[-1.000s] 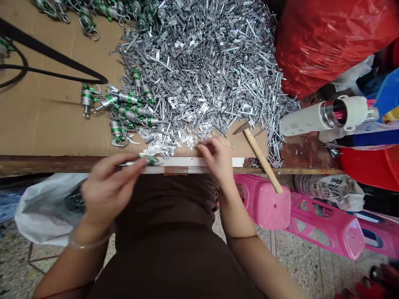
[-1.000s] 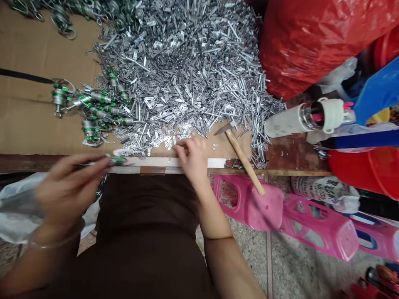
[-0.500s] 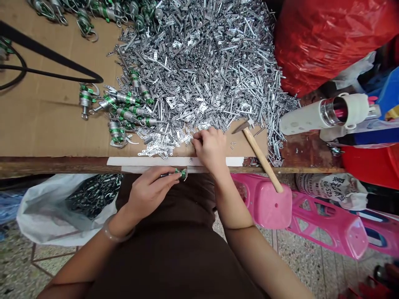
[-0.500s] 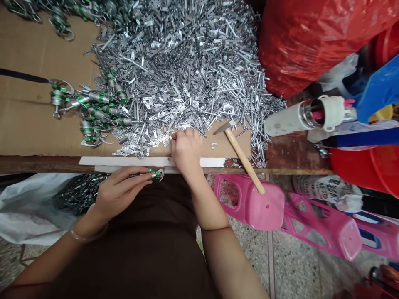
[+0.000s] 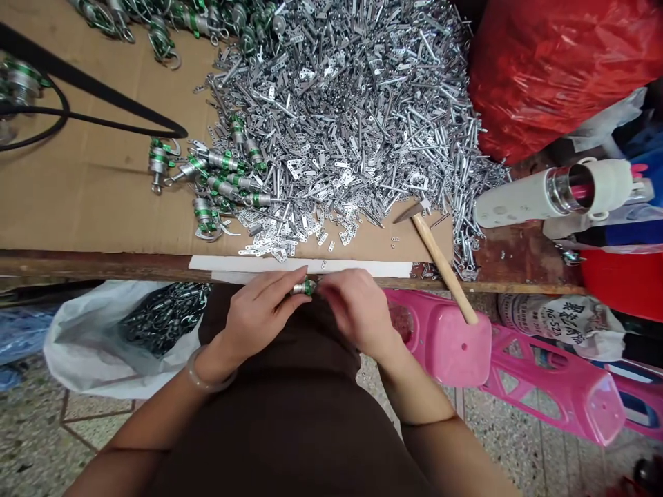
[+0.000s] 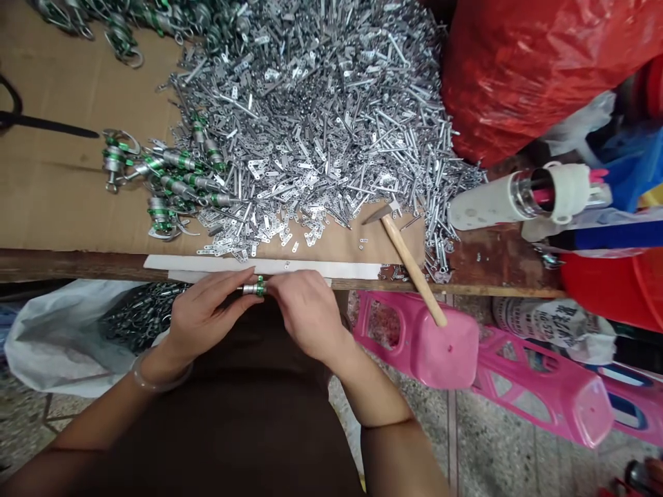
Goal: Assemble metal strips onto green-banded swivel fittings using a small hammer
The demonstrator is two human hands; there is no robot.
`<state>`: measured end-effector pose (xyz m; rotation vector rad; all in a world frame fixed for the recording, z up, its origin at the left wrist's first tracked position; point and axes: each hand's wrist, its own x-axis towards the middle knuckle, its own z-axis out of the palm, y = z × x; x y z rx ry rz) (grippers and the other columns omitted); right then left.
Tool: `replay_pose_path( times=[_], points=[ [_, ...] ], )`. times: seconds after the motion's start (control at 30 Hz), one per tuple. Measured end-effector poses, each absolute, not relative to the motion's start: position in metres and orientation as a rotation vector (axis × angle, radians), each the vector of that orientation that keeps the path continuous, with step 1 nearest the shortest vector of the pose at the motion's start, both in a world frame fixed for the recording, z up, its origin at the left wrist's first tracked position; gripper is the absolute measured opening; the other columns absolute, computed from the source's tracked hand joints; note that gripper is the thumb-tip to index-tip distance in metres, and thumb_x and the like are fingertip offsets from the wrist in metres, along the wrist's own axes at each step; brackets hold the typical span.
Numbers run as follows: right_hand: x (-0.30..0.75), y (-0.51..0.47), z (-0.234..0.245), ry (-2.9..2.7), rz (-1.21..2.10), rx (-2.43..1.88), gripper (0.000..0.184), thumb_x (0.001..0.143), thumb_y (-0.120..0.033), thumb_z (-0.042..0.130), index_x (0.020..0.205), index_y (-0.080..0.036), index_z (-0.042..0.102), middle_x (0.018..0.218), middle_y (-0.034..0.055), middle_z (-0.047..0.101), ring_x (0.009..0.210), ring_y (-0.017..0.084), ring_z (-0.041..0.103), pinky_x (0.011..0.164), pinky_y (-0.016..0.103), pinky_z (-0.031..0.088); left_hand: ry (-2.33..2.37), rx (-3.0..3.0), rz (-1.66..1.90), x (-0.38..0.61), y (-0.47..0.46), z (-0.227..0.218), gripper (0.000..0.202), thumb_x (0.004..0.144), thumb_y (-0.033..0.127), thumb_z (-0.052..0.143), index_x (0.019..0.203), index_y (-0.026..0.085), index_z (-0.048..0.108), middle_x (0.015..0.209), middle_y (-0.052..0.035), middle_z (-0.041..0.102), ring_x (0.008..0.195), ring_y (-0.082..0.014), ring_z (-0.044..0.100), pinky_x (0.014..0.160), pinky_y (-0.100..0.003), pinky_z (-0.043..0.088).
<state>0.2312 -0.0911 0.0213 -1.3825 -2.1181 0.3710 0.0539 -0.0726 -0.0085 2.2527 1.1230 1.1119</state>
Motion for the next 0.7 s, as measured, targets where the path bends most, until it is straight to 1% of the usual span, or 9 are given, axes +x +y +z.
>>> replay_pose_path(
  times=[0.1,0.2,0.3,0.37,0.43,0.5,0.57,0.63,0.7],
  points=[
    [0.232,-0.103,0.019,-2.206,0.273,-1.167,0.016,0.086,-0.009,0.045,0.093,-0.02,0.054,0.085,0.0032,0.068,0.078,0.014,0.06,0.071,0.029,0.048,1.065,2.209,1.127,0.055,-0.073,-0.006,0.024,0.081,0.014,0.06,0.103,0.023,0.062,0.09,-0.0023,0.067,0.08,-0.0127,0.064,0.075,-0.024,0.054],
    [0.236,-0.104,0.017,-2.073,0.381,-1.183,0.014,0.085,-0.01,0.048,0.093,-0.021,0.053,0.081,0.0017,0.067,0.077,0.013,0.061,0.07,0.027,0.051,1.039,2.106,1.134,0.057,-0.075,-0.005,0.017,0.079,0.012,0.061,0.093,0.022,0.065,0.088,-0.0024,0.067,0.08,-0.0122,0.064,0.074,-0.023,0.055],
    [0.237,-0.102,0.019,-1.913,0.399,-1.368,0.012,0.084,-0.014,0.052,0.093,-0.023,0.053,0.076,0.0004,0.066,0.072,0.013,0.061,0.065,0.027,0.051,1.065,2.109,1.138,0.058,-0.077,-0.004,0.02,0.079,0.018,0.063,0.098,0.023,0.064,0.089,-0.0013,0.068,0.079,-0.0127,0.065,0.074,-0.023,0.056],
    [0.237,-0.101,0.021,-1.995,0.358,-1.382,0.013,0.085,-0.015,0.05,0.094,-0.024,0.053,0.076,0.0008,0.066,0.071,0.014,0.061,0.065,0.028,0.051,1.088,2.173,1.137,0.058,-0.078,-0.003,0.024,0.08,0.02,0.063,0.103,0.024,0.062,0.09,-0.0011,0.069,0.079,-0.0131,0.066,0.075,-0.024,0.056],
    [0.238,-0.101,0.022,-2.137,0.36,-1.288,0.016,0.087,-0.013,0.046,0.094,-0.025,0.054,0.078,0.0006,0.067,0.07,0.014,0.061,0.066,0.028,0.051,1.074,2.214,1.116,0.058,-0.078,-0.002,0.021,0.081,0.018,0.061,0.101,0.024,0.063,0.089,-0.0012,0.069,0.078,-0.0128,0.066,0.074,-0.024,0.056],
    [0.239,-0.101,0.021,-2.155,0.423,-1.221,0.017,0.087,-0.013,0.045,0.095,-0.025,0.054,0.079,0.0003,0.067,0.071,0.013,0.061,0.067,0.028,0.05,1.047,2.186,1.105,0.059,-0.078,0.0,0.015,0.081,0.015,0.061,0.093,0.023,0.065,0.087,-0.0017,0.068,0.078,-0.0122,0.065,0.073,-0.023,0.055],
    [0.241,-0.101,0.018,-2.026,0.523,-1.273,0.014,0.086,-0.019,0.052,0.099,-0.023,0.053,0.084,0.0016,0.066,0.076,0.014,0.061,0.07,0.028,0.05,1.071,2.077,1.105,0.06,-0.078,0.0,0.012,0.079,0.013,0.062,0.088,0.021,0.065,0.085,-0.0024,0.067,0.078,-0.0118,0.064,0.072,-0.022,0.055],
    [0.242,-0.102,0.014,-1.889,0.599,-1.395,0.021,0.083,-0.027,0.057,0.103,-0.022,0.053,0.092,0.0043,0.065,0.087,0.016,0.06,0.075,0.031,0.05,1.123,1.926,1.106,0.061,-0.078,0.001,0.009,0.078,0.014,0.063,0.085,0.019,0.065,0.083,-0.0026,0.066,0.077,-0.0117,0.063,0.071,-0.023,0.054],
    [0.239,-0.104,0.009,-1.817,0.591,-1.507,0.018,0.082,-0.029,0.058,0.098,-0.022,0.056,0.094,0.0049,0.062,0.091,0.018,0.057,0.078,0.034,0.048,1.165,1.803,1.092,0.063,-0.078,0.001,0.005,0.078,0.016,0.063,0.082,0.019,0.064,0.081,-0.0022,0.065,0.075,-0.0118,0.063,0.069,-0.023,0.054]
  ],
)
